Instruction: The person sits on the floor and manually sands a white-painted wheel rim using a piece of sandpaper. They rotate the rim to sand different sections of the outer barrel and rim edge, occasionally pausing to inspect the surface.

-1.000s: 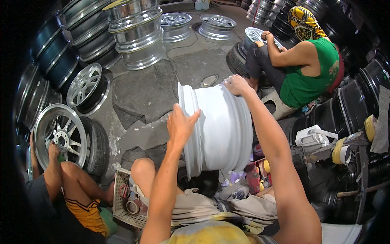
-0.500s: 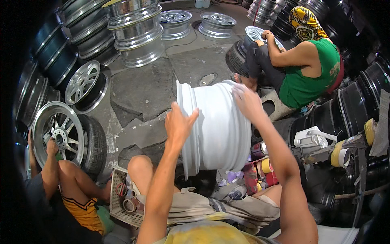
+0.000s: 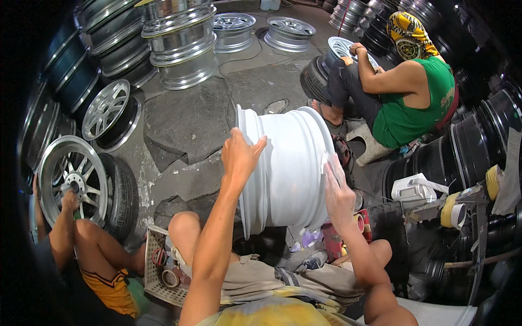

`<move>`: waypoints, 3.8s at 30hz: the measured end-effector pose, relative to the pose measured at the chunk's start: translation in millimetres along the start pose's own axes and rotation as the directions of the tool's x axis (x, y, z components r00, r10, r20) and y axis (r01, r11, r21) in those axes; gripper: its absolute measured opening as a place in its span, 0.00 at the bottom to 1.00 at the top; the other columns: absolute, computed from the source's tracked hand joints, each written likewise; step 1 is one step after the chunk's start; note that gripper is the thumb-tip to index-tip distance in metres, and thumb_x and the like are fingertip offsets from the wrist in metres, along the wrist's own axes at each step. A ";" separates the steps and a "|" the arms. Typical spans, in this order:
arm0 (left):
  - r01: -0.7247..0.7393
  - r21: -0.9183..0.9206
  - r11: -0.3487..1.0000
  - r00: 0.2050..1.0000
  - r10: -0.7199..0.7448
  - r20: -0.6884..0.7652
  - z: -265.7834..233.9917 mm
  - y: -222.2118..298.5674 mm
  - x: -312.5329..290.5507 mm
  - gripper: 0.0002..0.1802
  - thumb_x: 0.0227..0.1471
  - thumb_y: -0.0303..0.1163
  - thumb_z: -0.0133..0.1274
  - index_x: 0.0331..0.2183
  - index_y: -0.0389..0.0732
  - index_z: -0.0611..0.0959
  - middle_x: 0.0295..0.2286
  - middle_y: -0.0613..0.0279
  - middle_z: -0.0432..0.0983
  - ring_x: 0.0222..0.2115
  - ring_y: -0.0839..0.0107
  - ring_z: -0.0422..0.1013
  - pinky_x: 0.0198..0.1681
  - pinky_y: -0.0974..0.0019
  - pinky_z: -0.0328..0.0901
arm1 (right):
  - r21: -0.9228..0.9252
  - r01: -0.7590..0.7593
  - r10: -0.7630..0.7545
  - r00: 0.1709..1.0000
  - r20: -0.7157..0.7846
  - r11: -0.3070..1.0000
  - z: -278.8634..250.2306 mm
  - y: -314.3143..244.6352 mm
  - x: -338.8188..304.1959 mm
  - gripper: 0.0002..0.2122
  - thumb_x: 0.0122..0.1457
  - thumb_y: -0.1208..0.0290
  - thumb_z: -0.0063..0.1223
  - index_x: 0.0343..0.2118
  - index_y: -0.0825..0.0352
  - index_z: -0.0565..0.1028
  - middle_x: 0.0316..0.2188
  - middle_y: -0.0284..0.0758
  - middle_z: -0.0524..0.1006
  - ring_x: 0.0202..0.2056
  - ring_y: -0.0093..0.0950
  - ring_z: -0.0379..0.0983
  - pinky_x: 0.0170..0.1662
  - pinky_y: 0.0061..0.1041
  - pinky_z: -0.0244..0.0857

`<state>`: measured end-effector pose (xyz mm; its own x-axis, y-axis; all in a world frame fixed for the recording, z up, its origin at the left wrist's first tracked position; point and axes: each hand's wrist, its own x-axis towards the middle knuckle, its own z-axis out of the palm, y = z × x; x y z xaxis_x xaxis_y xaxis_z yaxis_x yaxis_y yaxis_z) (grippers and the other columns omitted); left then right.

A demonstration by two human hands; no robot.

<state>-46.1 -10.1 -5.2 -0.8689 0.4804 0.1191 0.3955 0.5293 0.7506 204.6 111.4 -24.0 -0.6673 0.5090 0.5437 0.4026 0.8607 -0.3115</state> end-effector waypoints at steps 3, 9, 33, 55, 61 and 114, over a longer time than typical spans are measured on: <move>-0.002 -0.026 1.000 0.999 0.002 -0.034 -7.1 -14.7 -33.9 0.33 0.49 0.50 0.67 0.38 0.27 0.75 0.29 0.32 0.80 0.34 0.34 0.78 0.39 0.43 0.71 | 0.038 -0.011 0.008 0.997 0.083 0.999 22.7 0.9 73.4 0.14 0.65 0.72 0.51 0.50 0.72 0.79 0.59 0.49 0.73 0.45 0.47 0.80 0.49 0.40 0.73; 0.085 -0.181 0.980 0.986 -0.056 0.155 -9.8 13.6 -88.9 0.31 0.50 0.46 0.68 0.38 0.28 0.75 0.32 0.32 0.81 0.36 0.37 0.79 0.41 0.45 0.71 | -0.055 0.293 -0.144 0.614 0.776 0.955 134.6 172.7 232.1 0.17 0.66 0.62 0.46 0.45 0.68 0.82 0.45 0.50 0.81 0.48 0.49 0.78 0.51 0.45 0.71; 0.003 -0.035 0.999 1.000 -0.003 -0.002 -1.2 -11.7 -23.3 0.35 0.50 0.52 0.66 0.38 0.26 0.75 0.32 0.31 0.80 0.36 0.35 0.78 0.41 0.44 0.71 | -0.015 0.159 -0.142 0.914 0.381 0.987 59.3 44.5 148.2 0.16 0.68 0.61 0.49 0.46 0.66 0.82 0.41 0.48 0.83 0.45 0.51 0.78 0.51 0.46 0.70; 0.029 0.050 0.998 0.998 -0.032 0.055 10.4 -11.4 42.1 0.38 0.48 0.53 0.67 0.42 0.23 0.80 0.40 0.32 0.81 0.43 0.39 0.78 0.47 0.46 0.72 | -0.259 0.366 -0.344 0.931 0.125 0.894 31.4 2.1 77.9 0.14 0.67 0.65 0.50 0.50 0.60 0.82 0.55 0.33 0.78 0.64 0.41 0.65 0.62 0.45 0.59; 0.103 0.058 0.993 0.990 -0.108 0.094 7.4 4.5 49.8 0.37 0.49 0.52 0.67 0.43 0.24 0.80 0.41 0.33 0.81 0.44 0.41 0.78 0.48 0.47 0.72 | -0.384 0.263 -0.302 0.952 -0.043 0.885 33.2 0.2 -50.0 0.15 0.60 0.68 0.58 0.51 0.53 0.83 0.59 0.25 0.76 0.66 0.37 0.63 0.68 0.49 0.51; 0.138 0.009 0.990 0.988 -0.138 0.064 41.3 -8.2 118.4 0.35 0.66 0.49 0.38 0.46 0.23 0.82 0.48 0.29 0.77 0.54 0.39 0.72 0.59 0.48 0.64 | 0.300 0.008 -0.077 0.973 0.218 0.954 38.1 -64.9 -123.1 0.11 0.62 0.70 0.56 0.44 0.66 0.83 0.45 0.36 0.83 0.60 0.39 0.70 0.63 0.50 0.60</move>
<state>-139.9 71.3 -24.0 -0.8942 0.4468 -0.0277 0.2748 0.5968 0.7538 236.7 -6.7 -100.4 -0.8166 0.4317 0.3831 0.1910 0.8285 -0.5264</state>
